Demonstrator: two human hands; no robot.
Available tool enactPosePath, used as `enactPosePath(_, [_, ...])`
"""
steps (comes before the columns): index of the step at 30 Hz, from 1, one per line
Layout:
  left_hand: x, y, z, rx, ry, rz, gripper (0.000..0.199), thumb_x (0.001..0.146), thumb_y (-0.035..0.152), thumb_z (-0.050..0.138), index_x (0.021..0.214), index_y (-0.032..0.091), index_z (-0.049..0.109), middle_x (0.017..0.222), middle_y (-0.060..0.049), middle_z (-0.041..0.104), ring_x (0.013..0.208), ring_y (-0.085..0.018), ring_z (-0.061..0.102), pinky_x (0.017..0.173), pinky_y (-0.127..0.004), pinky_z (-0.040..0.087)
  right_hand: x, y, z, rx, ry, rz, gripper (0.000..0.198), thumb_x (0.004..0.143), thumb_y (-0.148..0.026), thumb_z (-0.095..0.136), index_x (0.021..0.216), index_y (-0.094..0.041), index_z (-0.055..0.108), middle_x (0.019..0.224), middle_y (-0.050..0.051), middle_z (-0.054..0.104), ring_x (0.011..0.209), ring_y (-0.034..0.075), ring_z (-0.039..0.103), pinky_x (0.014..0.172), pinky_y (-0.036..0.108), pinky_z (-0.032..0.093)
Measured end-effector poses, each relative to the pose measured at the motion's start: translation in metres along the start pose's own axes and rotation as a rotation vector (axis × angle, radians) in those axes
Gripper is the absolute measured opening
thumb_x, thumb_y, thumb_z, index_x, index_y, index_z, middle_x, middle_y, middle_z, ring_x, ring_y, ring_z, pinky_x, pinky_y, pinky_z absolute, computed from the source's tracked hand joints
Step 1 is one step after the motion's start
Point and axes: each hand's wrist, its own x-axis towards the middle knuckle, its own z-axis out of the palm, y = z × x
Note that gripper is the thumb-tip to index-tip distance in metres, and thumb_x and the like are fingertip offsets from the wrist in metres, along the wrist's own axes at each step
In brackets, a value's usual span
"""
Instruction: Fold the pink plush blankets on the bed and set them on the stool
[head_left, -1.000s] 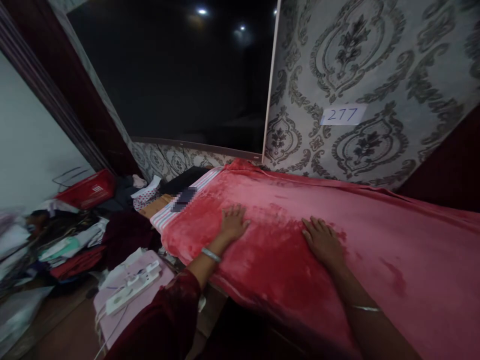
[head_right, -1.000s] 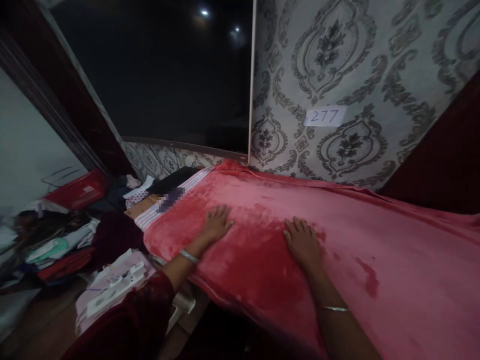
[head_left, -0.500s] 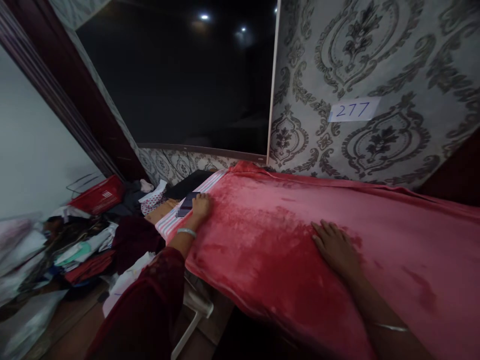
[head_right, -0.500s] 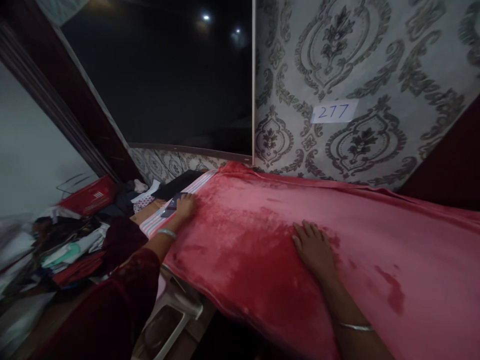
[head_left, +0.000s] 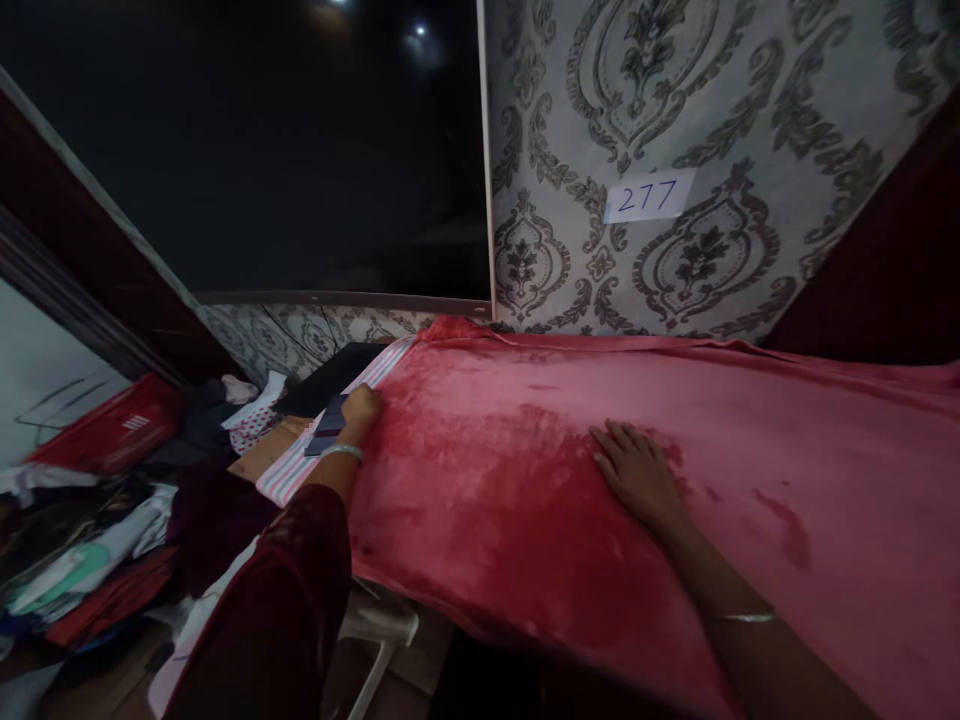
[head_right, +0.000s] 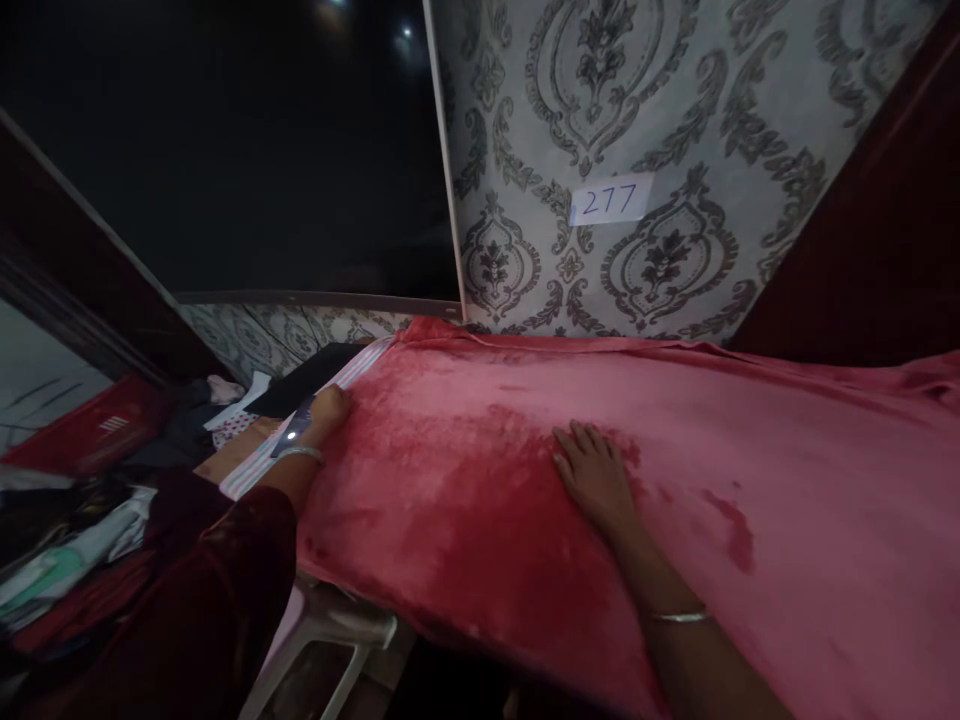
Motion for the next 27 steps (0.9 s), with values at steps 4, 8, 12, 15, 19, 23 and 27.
enactPosePath(4, [0.004, 0.0, 0.006, -0.018, 0.03, -0.042, 0.034, 0.095, 0.023, 0.044, 0.118, 0.005, 0.063, 0.117, -0.029, 0.069, 0.109, -0.035, 0.069, 0.079, -0.038, 0.051, 0.0, 0.002, 0.002, 0.003, 0.002, 0.0, 0.051, 0.103, -0.037, 0.033, 0.146, -0.025, 0.058, 0.156, 0.008, 0.051, 0.143, 0.03, 0.045, 0.118, 0.051, 0.033])
enactPosePath(8, [0.005, 0.003, 0.01, -0.044, 0.005, -0.048, 0.032, 0.093, 0.018, 0.046, 0.117, 0.005, 0.062, 0.12, -0.029, 0.068, 0.115, -0.037, 0.066, 0.083, -0.039, 0.05, 0.0, 0.002, -0.001, 0.003, 0.008, -0.011, 0.051, 0.103, -0.038, 0.033, 0.146, -0.026, 0.058, 0.155, 0.007, 0.052, 0.143, 0.03, 0.046, 0.117, 0.05, 0.034])
enactPosePath(12, [0.008, 0.003, 0.007, -0.074, -0.021, -0.058, 0.03, 0.094, 0.022, 0.048, 0.116, 0.008, 0.061, 0.123, -0.028, 0.068, 0.117, -0.037, 0.065, 0.084, -0.038, 0.049, 0.0, 0.001, -0.005, 0.002, -0.008, -0.002, 0.051, 0.104, -0.038, 0.033, 0.146, -0.025, 0.058, 0.156, 0.008, 0.051, 0.143, 0.03, 0.045, 0.117, 0.049, 0.034])
enactPosePath(15, [0.012, 0.0, 0.001, -0.11, -0.037, -0.042, 0.03, 0.094, 0.026, 0.052, 0.118, 0.01, 0.059, 0.121, -0.025, 0.069, 0.112, -0.033, 0.067, 0.083, -0.036, 0.05, 0.001, -0.001, -0.007, 0.009, -0.005, 0.008, 0.051, 0.103, -0.038, 0.035, 0.146, -0.024, 0.059, 0.155, 0.008, 0.052, 0.142, 0.03, 0.047, 0.117, 0.049, 0.034])
enactPosePath(19, [0.015, -0.001, 0.0, -0.182, -0.074, 0.028, 0.032, 0.093, 0.025, 0.056, 0.125, 0.017, 0.054, 0.107, -0.013, 0.073, 0.091, -0.024, 0.07, 0.075, -0.03, 0.049, 0.001, -0.002, -0.009, 0.044, -0.007, 0.023, 0.051, 0.102, -0.036, 0.035, 0.144, -0.023, 0.06, 0.155, 0.008, 0.053, 0.142, 0.03, 0.046, 0.117, 0.05, 0.035])
enactPosePath(23, [0.016, 0.001, 0.002, -0.26, -0.138, 0.099, 0.027, 0.092, 0.019, 0.054, 0.118, 0.02, 0.056, 0.086, -0.003, 0.071, 0.069, -0.017, 0.065, 0.065, -0.025, 0.048, 0.001, 0.001, -0.007, 0.106, 0.018, 0.031, 0.05, 0.101, -0.033, 0.036, 0.141, -0.019, 0.063, 0.151, 0.01, 0.056, 0.141, 0.03, 0.049, 0.117, 0.05, 0.035])
enactPosePath(27, [0.019, 0.0, 0.001, -0.318, -0.221, 0.178, 0.025, 0.083, 0.013, 0.057, 0.106, 0.018, 0.064, 0.077, 0.001, 0.067, 0.065, -0.014, 0.061, 0.061, -0.022, 0.046, 0.001, 0.007, 0.0, 0.203, 0.117, -0.011, 0.047, 0.1, -0.031, 0.037, 0.132, -0.017, 0.069, 0.143, 0.013, 0.063, 0.134, 0.029, 0.055, 0.116, 0.051, 0.038])
